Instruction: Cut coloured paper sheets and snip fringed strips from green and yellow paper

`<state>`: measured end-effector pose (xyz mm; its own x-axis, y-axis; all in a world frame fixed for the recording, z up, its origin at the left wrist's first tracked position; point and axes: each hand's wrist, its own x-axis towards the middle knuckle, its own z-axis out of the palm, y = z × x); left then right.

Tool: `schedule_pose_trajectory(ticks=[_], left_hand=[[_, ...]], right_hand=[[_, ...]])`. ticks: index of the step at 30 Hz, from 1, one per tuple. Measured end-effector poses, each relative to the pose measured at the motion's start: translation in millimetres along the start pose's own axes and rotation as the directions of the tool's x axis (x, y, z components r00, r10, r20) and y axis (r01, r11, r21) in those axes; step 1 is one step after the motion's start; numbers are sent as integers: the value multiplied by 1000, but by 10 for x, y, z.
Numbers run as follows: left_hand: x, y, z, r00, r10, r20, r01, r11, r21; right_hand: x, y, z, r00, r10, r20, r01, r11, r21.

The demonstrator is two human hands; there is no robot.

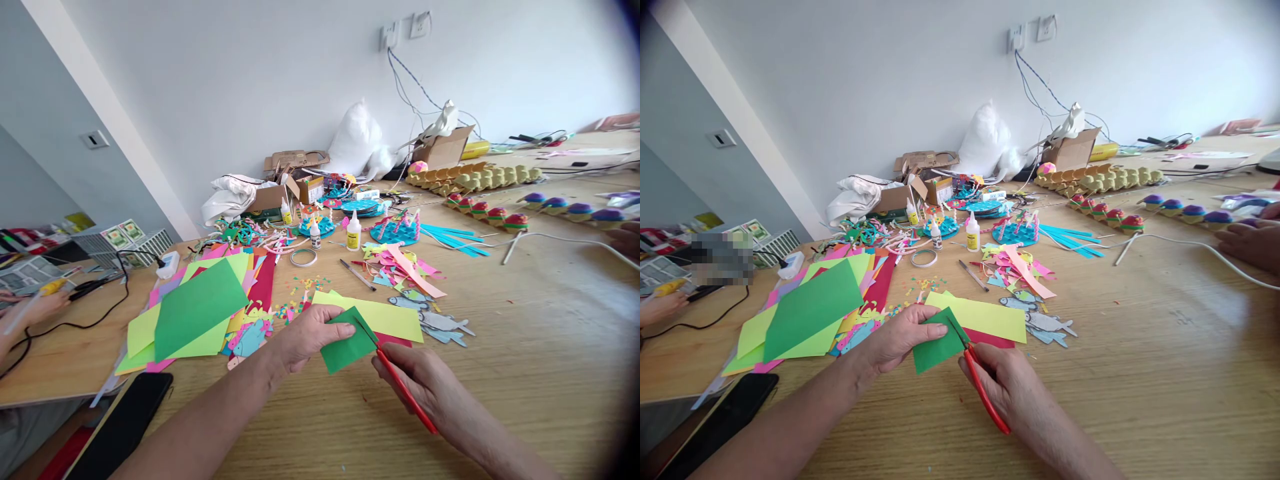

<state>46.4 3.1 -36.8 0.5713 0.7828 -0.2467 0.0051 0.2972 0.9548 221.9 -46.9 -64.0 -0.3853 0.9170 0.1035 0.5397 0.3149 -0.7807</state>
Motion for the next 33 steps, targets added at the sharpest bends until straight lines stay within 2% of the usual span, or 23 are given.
schedule_pose_trajectory(ticks=[10,16,22,29,33], left_hand=[[13,-21,0,1000,-10,10,11,1000,-26],[11,-59,-30,995,85,-46,-81,993,81],[17,-90,-39,995,90,-48,-83,988,128],[17,-110,-22,999,25,-36,-24,999,39],[6,-98,-12,999,4,-40,-5,1000,-22]], right_hand=[[-2,98,27,996,-75,-55,71,995,-74],[19,100,17,998,-49,-48,44,993,-105],[19,90,29,999,-4,-32,2,998,-60],[-13,80,27,1000,-12,-11,12,1000,-1],[-52,84,20,996,55,70,-63,991,114]])
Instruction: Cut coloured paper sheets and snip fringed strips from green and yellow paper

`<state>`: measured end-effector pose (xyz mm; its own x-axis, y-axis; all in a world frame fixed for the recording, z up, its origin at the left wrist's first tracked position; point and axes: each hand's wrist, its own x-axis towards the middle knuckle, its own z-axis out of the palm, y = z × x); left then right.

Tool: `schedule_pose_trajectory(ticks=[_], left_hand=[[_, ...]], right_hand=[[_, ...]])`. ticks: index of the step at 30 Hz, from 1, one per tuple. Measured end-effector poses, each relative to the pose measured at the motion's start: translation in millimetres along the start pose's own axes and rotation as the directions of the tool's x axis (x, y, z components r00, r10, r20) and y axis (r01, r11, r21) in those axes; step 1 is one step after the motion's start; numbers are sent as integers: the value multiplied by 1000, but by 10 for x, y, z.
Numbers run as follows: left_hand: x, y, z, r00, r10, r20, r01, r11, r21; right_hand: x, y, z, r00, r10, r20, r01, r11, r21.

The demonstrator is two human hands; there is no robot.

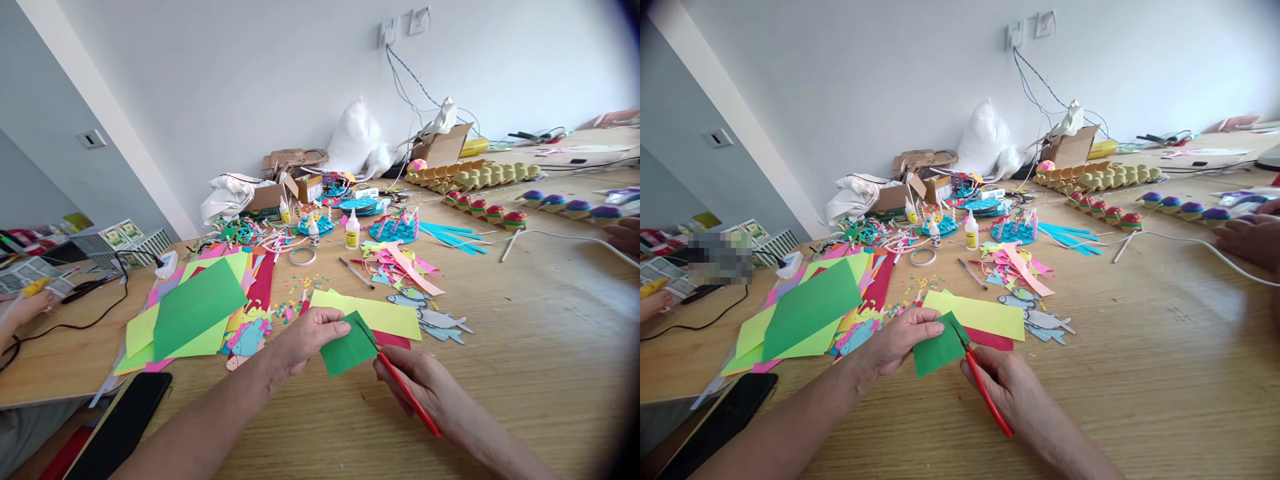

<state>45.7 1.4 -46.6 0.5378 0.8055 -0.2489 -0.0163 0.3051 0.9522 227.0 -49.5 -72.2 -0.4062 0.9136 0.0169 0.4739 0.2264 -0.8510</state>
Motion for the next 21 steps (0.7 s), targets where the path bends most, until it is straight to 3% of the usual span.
schedule_pose_trajectory(ticks=[7,21], left_hand=[[-12,12,12,998,-57,-18,56,997,-59],[-11,1,53,993,-119,8,119,992,-44]], right_hand=[[-27,-42,-18,994,83,64,-88,993,83],[9,-17,22,998,52,34,-55,994,96]])
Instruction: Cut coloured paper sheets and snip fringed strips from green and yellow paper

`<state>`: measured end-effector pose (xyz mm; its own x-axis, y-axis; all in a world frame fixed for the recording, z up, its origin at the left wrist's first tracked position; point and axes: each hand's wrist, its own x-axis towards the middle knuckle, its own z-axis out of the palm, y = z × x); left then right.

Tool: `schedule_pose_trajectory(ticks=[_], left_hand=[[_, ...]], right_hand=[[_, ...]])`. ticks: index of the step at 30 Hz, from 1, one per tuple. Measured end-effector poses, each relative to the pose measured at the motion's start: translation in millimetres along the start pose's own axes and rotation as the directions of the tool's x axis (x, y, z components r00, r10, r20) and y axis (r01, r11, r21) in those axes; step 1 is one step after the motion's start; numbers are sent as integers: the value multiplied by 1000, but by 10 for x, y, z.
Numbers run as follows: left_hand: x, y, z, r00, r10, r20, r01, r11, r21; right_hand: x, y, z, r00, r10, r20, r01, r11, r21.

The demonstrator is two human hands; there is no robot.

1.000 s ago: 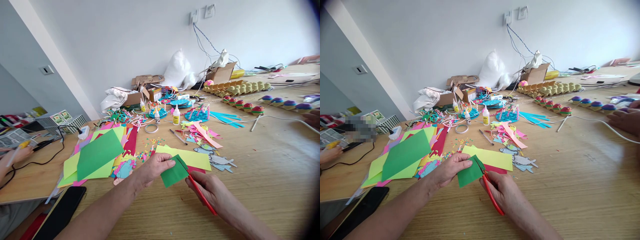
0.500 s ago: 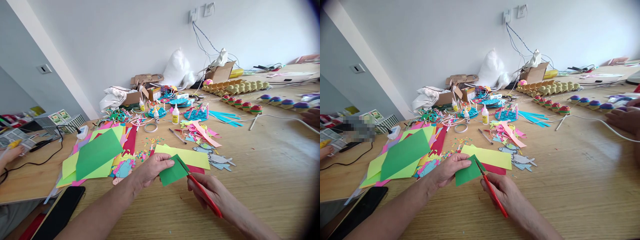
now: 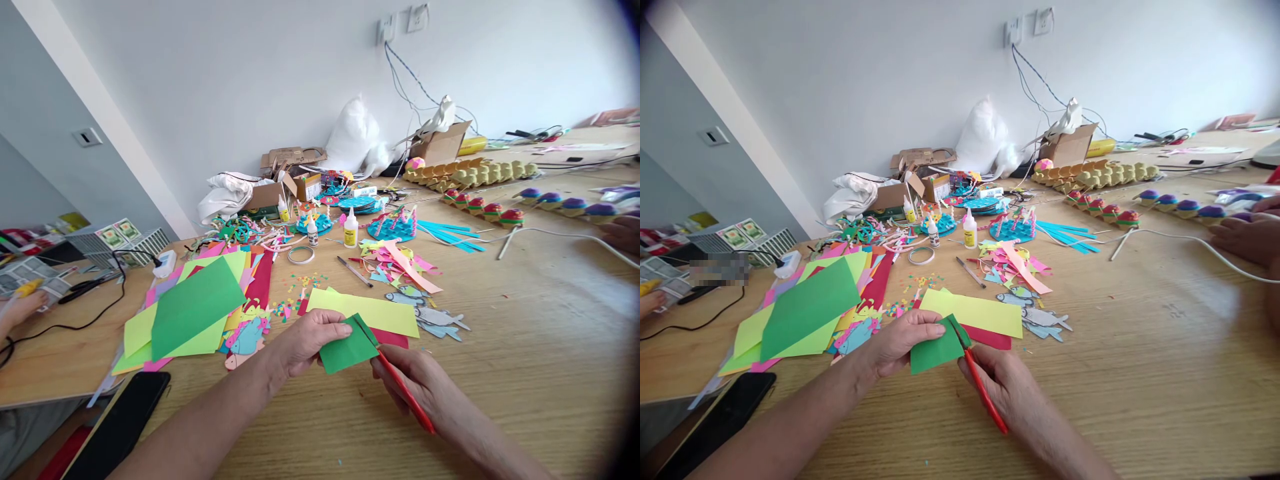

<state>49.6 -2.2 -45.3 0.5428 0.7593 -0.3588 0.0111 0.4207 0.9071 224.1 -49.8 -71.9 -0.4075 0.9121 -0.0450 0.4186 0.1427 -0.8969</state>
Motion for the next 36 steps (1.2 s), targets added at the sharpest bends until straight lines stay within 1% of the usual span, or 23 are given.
schedule_pose_trajectory(ticks=[6,12,15,19,22,26,28,30,31,33,36], left_hand=[[18,-99,-16,999,-34,9,34,999,-17],[22,-196,-11,997,-69,17,70,997,-32],[8,-204,0,995,-87,42,88,995,-35],[-5,-206,6,994,-92,63,94,995,-35],[-7,-208,-5,995,-83,63,86,995,-42],[-16,-180,-47,998,-62,-2,62,998,-10],[-25,-155,-74,999,-25,-30,26,999,25],[-32,-133,-97,999,7,-41,-4,998,64],[-34,-124,-104,999,18,-41,-15,996,89],[-35,-107,-107,998,53,-38,-47,987,155],[-30,-75,-79,990,135,-36,-116,940,321]], right_hand=[[-54,106,93,998,-19,-64,19,1000,-5],[-119,178,167,995,51,-80,-55,997,-56],[-133,189,172,995,54,-88,-61,995,-73],[-151,206,170,992,93,-81,-99,993,-72],[-163,199,160,988,147,-41,-148,989,-14],[-200,161,95,968,239,81,-250,952,176],[-224,140,40,963,231,140,-262,923,281],[-233,119,-15,970,184,157,-230,904,360],[-227,108,-39,976,166,140,-208,900,384],[-189,79,-73,988,141,62,-154,902,404],[-85,12,-86,989,124,-75,-84,912,402]])
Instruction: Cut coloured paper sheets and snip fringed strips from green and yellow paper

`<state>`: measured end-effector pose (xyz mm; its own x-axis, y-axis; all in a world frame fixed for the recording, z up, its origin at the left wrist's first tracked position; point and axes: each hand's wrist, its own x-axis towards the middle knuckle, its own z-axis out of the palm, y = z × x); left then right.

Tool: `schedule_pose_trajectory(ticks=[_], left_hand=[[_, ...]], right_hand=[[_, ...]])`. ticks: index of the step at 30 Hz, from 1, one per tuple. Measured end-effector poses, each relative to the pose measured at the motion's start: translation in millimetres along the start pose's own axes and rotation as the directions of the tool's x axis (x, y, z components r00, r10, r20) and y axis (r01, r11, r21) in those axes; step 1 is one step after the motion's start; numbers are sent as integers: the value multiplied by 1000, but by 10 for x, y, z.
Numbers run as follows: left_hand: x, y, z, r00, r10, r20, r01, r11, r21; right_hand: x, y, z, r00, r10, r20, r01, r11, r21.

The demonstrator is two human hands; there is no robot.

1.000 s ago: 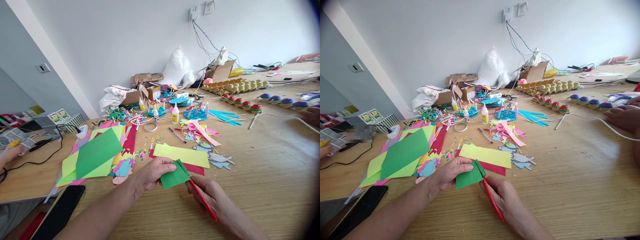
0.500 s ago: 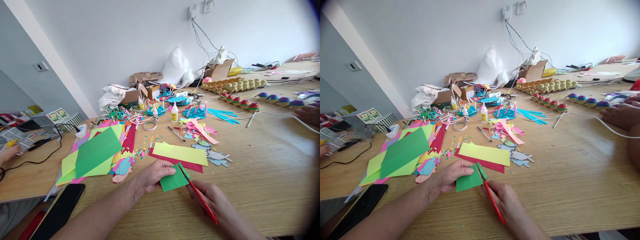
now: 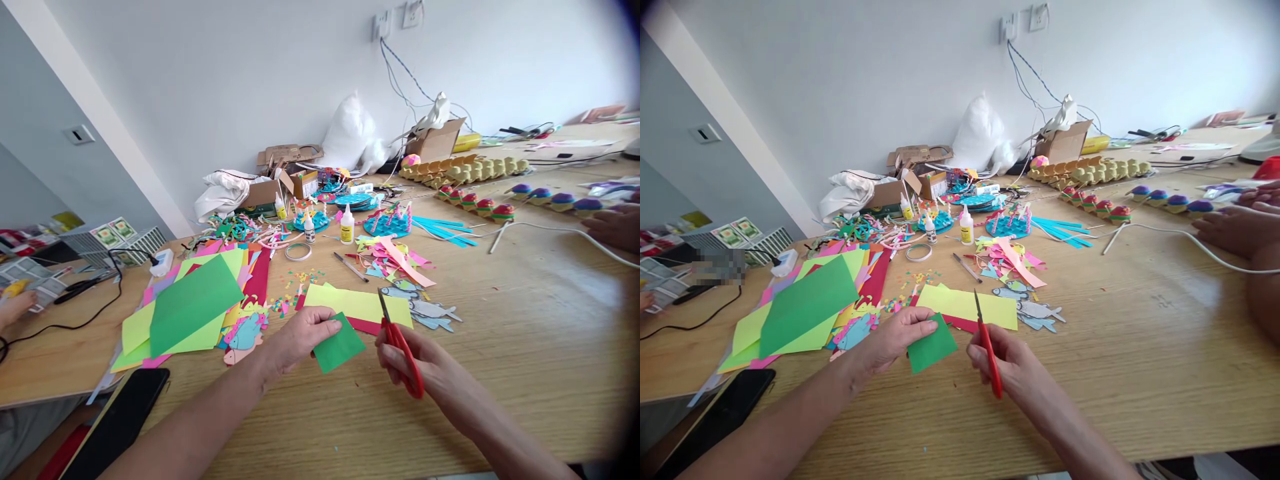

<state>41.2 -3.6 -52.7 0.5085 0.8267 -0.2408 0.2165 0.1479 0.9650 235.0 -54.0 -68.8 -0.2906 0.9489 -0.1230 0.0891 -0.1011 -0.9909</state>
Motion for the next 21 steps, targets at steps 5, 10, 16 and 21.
schedule_pose_trajectory(ticks=[5,10,16,21], left_hand=[[26,90,49,993,117,-31,-102,948,301],[25,96,52,989,150,-1,-148,977,154],[49,32,5,996,-5,86,4,1000,3],[88,43,-20,997,12,72,-15,999,37]], right_hand=[[125,-95,102,993,-69,-91,69,998,-11],[179,-102,136,974,-86,-208,91,996,18],[278,-29,154,960,-160,-232,157,987,-29],[270,-16,153,958,-203,-204,165,968,-190]])
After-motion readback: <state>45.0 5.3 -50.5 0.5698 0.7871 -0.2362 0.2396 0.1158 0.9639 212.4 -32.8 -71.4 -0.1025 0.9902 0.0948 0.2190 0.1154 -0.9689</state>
